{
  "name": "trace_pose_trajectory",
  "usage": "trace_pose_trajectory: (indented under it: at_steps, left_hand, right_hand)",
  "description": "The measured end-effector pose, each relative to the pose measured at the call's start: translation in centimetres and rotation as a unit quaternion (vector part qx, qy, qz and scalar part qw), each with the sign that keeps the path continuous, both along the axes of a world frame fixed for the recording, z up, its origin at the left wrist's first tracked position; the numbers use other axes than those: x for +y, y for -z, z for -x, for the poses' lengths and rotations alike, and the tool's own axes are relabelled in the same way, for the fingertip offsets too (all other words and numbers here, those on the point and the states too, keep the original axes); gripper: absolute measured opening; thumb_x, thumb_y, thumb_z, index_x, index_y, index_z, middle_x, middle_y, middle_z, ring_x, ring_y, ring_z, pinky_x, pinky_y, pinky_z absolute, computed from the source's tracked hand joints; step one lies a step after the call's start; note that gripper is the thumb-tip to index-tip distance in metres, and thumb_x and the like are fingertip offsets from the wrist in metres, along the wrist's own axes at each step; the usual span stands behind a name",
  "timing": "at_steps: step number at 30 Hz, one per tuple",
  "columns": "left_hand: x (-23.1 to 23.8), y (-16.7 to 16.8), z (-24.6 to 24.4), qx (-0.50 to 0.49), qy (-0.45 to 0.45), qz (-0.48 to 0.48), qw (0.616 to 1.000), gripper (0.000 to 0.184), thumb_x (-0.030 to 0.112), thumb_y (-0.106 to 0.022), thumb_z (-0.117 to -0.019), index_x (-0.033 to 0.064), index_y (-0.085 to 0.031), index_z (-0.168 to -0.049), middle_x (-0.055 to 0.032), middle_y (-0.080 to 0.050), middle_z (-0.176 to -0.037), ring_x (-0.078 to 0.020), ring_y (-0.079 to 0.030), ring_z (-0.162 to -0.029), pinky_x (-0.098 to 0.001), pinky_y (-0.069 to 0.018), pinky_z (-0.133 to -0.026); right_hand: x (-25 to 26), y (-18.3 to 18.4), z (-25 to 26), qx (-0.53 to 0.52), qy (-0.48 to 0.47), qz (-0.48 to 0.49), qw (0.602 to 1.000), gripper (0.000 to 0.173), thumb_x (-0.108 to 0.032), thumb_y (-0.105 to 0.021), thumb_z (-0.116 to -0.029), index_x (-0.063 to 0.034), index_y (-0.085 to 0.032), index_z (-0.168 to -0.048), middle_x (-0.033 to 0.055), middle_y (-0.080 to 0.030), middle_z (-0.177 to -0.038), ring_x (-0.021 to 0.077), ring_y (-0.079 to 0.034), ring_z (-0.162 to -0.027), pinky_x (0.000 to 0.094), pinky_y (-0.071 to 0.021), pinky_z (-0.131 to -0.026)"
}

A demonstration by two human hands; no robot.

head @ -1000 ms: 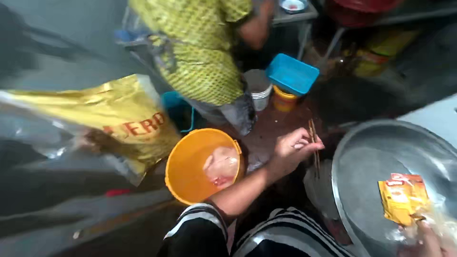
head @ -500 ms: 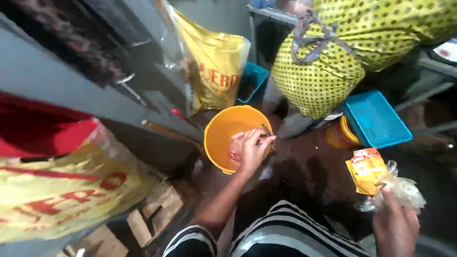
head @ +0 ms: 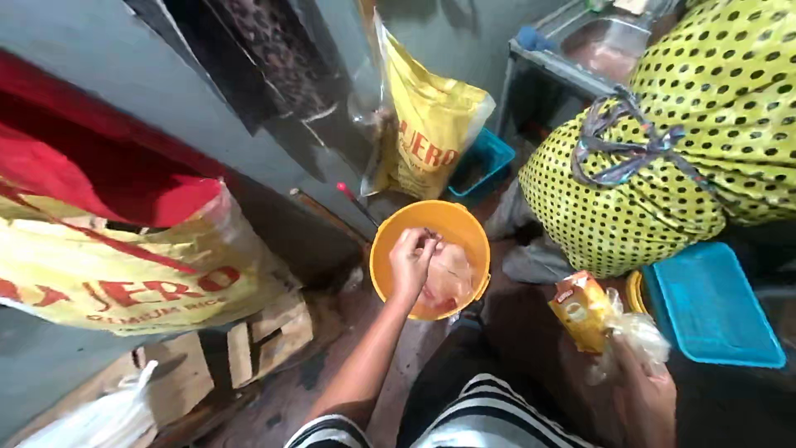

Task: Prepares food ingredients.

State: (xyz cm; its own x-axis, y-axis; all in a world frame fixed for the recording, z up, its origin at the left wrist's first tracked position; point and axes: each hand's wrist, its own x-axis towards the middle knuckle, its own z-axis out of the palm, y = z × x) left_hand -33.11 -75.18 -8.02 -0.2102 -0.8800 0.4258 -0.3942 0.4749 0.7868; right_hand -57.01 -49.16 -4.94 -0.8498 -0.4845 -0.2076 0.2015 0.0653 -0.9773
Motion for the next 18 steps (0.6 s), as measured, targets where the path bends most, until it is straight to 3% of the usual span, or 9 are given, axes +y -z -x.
trace_pose_trajectory:
  at_steps: [3,6,10,13,15,18]
  left_hand:
    - [-3.5,1.3,1.5,-0.025,-0.008,-0.016,1.000,0.014,0.005,-0.069,-0.0951,-0.0038,-0.072,-0.105,-0.0145,-0.073,-0.101,-0.0194,-0.073,-0.090,-0.0363,-0.0606,-0.086]
    - [-7.5,2.8,4.0,-0.032,-0.006,-0.030,0.999,0.014,0.003,-0.068,-0.0949,-0.0046,-0.072,-0.107,-0.0171,-0.073,-0.103,-0.0230,-0.073,-0.092,-0.0394,-0.0603,-0.087]
    - [-14.0,5.5,9.2,-0.019,-0.007,-0.028,0.999,0.016,0.006,-0.068,-0.0965,-0.0056,-0.071,-0.107,-0.0206,-0.071,-0.104,-0.0278,-0.072,-0.091,-0.0429,-0.0596,-0.085]
    - [-20.4,6.7,14.4,-0.025,-0.001,-0.049,0.999,0.021,0.011,-0.065,-0.0992,-0.0047,-0.071,-0.113,-0.0229,-0.071,-0.107,-0.0350,-0.070,-0.099,-0.0505,-0.0568,-0.091]
    - [-24.9,7.9,17.9,-0.021,-0.004,-0.093,0.995,0.032,0.016,-0.065,-0.1004,-0.0053,-0.066,-0.125,-0.0246,-0.071,-0.114,-0.0373,-0.070,-0.105,-0.0530,-0.0550,-0.095]
    - [-28.5,10.2,21.3,-0.038,-0.011,-0.232,0.972,0.065,0.021,-0.068,-0.1000,0.0012,-0.039,-0.155,-0.0245,-0.066,-0.129,-0.0390,-0.070,-0.109,-0.0569,-0.0553,-0.096]
  right_hand:
    - [-2.8,0.4,0.6,-0.025,-0.011,-0.007,1.000,0.025,-0.003,-0.060,-0.0974,-0.0003,-0.058,-0.122,-0.0032,-0.074,-0.092,0.0061,-0.072,-0.077,0.0262,-0.0636,-0.072]
    - [-6.0,0.1,1.3,-0.015,-0.010,-0.008,1.000,0.020,-0.001,-0.061,-0.0965,-0.0017,-0.060,-0.117,-0.0040,-0.074,-0.090,0.0063,-0.072,-0.076,0.0263,-0.0634,-0.071]
    - [-9.6,-1.8,2.3,0.001,0.005,-0.059,0.998,0.020,0.001,-0.060,-0.0966,-0.0010,-0.059,-0.116,-0.0063,-0.074,-0.089,0.0032,-0.072,-0.076,0.0240,-0.0632,-0.072]
    - [-11.3,-2.9,3.0,0.017,0.001,-0.102,0.995,0.022,0.001,-0.061,-0.0965,-0.0007,-0.059,-0.119,-0.0083,-0.073,-0.092,0.0002,-0.071,-0.082,0.0232,-0.0624,-0.078]
    - [-12.7,-3.2,3.4,0.015,0.016,-0.117,0.993,0.021,0.003,-0.061,-0.0954,-0.0011,-0.059,-0.116,-0.0088,-0.073,-0.091,-0.0003,-0.071,-0.082,0.0228,-0.0624,-0.078]
    - [-14.0,-3.3,3.6,0.021,0.018,-0.123,0.992,0.021,0.005,-0.060,-0.0944,-0.0001,-0.060,-0.114,-0.0087,-0.073,-0.091,-0.0008,-0.070,-0.083,0.0216,-0.0615,-0.079]
